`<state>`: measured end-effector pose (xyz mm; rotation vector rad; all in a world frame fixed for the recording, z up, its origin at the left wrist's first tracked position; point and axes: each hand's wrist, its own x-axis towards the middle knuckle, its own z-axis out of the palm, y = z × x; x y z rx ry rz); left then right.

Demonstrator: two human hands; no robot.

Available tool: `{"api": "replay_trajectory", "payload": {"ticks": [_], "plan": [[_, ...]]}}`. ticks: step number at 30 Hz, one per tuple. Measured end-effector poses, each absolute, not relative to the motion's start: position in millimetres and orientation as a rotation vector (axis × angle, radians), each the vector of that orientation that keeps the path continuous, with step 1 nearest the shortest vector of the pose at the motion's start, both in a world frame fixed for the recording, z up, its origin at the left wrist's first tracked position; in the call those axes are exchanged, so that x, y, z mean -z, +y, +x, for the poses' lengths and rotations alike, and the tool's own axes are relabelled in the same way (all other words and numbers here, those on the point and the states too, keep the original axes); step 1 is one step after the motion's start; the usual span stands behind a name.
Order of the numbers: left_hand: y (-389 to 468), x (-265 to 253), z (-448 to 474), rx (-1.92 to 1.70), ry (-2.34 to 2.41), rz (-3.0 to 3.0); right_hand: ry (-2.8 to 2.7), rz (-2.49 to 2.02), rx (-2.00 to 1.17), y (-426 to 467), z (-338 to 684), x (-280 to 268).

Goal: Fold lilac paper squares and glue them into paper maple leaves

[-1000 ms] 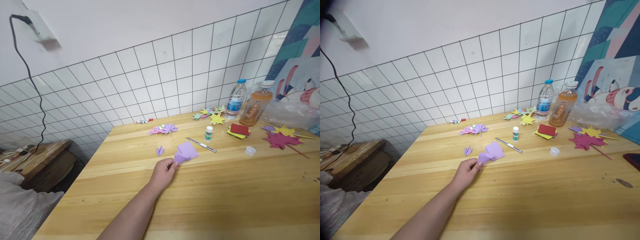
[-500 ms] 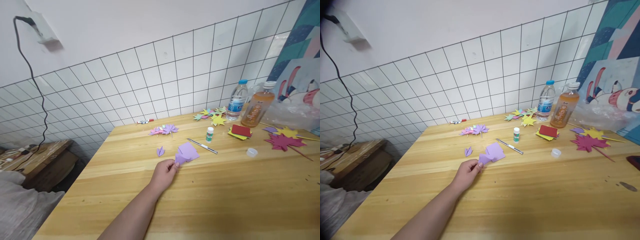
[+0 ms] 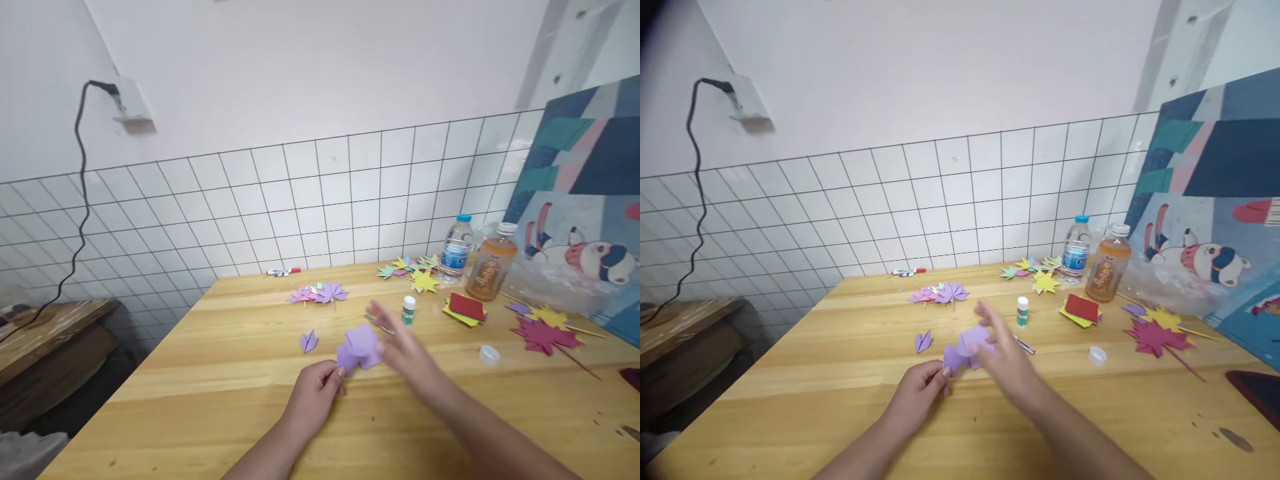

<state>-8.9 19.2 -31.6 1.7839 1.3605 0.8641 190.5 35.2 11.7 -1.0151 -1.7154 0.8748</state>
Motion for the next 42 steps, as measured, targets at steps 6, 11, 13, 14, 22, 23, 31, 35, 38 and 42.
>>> {"api": "replay_trajectory", "payload": {"ticks": [6,11,13,14,22,23,31,35,38,42], "plan": [[14.1,23.4,-8.9,-0.769,1.328,1.942,-1.779,-1.071,-1.145,26.3,173.7,23.6],[10.0,18.8,-5.2,-0.724,1.362,1.974,-1.494,-1.010,-1.464,35.6,176.0,30.5],[9.3,18.5,-4.3,-0.735,1.370,1.957,-1.510,-1.034,-1.480,36.9,176.9,29.0],[8.9,18.6,-3.9,-0.744,1.372,1.943,-1.523,-1.053,-1.467,36.7,176.8,28.1],[8.8,23.9,-2.1,-0.739,1.434,1.884,-1.654,-1.092,-1.349,29.7,172.4,27.5],[8.8,24.0,-2.1,-0.734,1.448,1.880,-1.663,-1.101,-1.330,29.5,172.3,28.1],[8.4,25.4,-1.5,-0.750,1.531,1.820,-1.584,-1.111,-1.326,29.4,172.4,27.7],[9.6,27.5,-2.5,-0.750,1.576,1.805,-1.489,-1.084,-1.391,30.7,172.4,25.1],[9.1,24.8,-3.0,-0.744,1.563,1.804,-1.471,-1.089,-1.422,31.4,172.2,24.6],[8.6,22.1,-2.6,-0.715,1.483,1.796,-1.469,-1.100,-1.384,31.6,171.8,26.0]]}}
